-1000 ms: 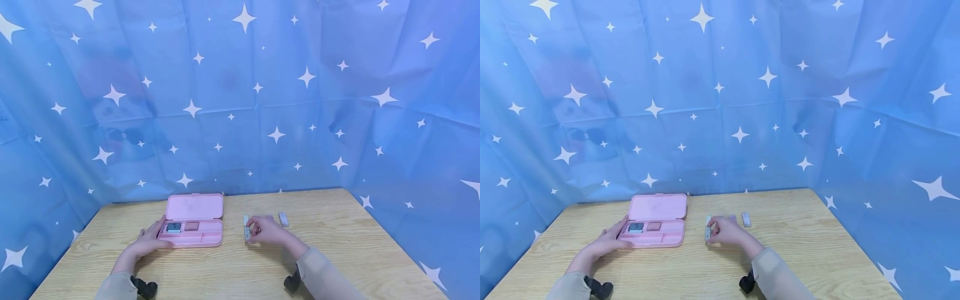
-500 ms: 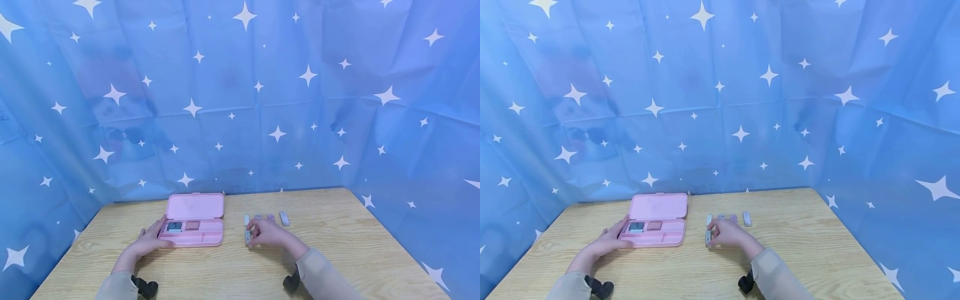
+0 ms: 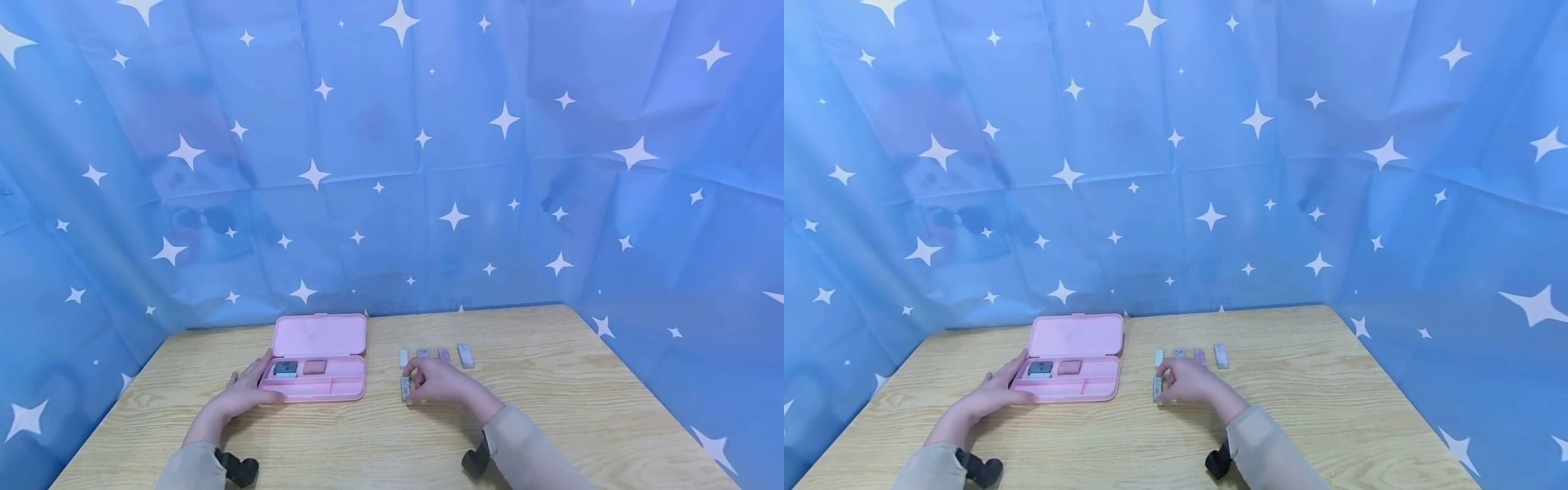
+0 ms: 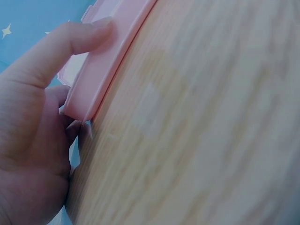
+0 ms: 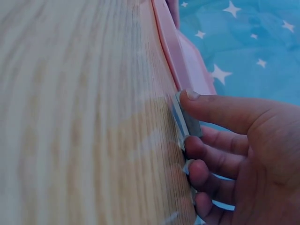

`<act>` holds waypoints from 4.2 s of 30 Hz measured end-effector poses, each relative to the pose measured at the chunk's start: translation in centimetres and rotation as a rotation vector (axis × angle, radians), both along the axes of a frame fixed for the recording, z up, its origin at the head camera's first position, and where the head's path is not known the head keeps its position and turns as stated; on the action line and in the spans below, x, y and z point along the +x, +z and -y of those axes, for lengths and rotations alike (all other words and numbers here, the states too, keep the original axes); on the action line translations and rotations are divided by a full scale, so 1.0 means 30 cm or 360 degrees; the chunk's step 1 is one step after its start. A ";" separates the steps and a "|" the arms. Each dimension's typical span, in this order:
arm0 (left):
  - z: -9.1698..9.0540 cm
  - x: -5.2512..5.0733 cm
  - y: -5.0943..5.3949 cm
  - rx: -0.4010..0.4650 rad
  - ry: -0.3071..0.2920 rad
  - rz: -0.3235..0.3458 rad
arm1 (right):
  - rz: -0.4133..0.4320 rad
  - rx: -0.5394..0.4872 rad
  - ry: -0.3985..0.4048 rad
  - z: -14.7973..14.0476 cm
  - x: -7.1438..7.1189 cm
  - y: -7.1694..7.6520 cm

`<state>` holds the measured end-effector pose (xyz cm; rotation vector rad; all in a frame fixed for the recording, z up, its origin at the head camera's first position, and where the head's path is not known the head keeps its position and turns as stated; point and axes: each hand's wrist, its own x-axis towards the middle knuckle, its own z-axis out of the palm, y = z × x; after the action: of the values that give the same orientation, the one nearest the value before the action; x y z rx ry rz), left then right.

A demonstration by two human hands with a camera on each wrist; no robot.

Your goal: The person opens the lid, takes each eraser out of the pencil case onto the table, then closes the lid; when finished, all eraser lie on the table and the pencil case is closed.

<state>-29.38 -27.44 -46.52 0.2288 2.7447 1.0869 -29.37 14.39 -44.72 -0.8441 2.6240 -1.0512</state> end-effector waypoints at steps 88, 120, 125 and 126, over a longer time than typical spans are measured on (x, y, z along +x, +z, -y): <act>-0.011 -0.009 0.004 -0.0008 0.0029 -0.0008 | -0.0411 0.0640 0.0414 0.560 -0.225 0.115; -0.009 -0.002 -0.003 0.0023 0.0030 -0.0063 | -0.0442 0.0860 0.0351 0.585 -0.197 0.106; -0.009 -0.003 -0.004 0.0026 0.0035 -0.0027 | -0.0467 0.0851 0.0378 0.573 -0.200 0.113; -0.009 -0.003 -0.004 0.0027 0.0042 -0.0014 | -0.0473 0.0853 0.0387 0.570 -0.202 0.114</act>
<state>-29.46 -27.18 -46.64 0.2002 2.7545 1.1192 -35.42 -2.72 -41.31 -1.2030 2.7272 -0.1487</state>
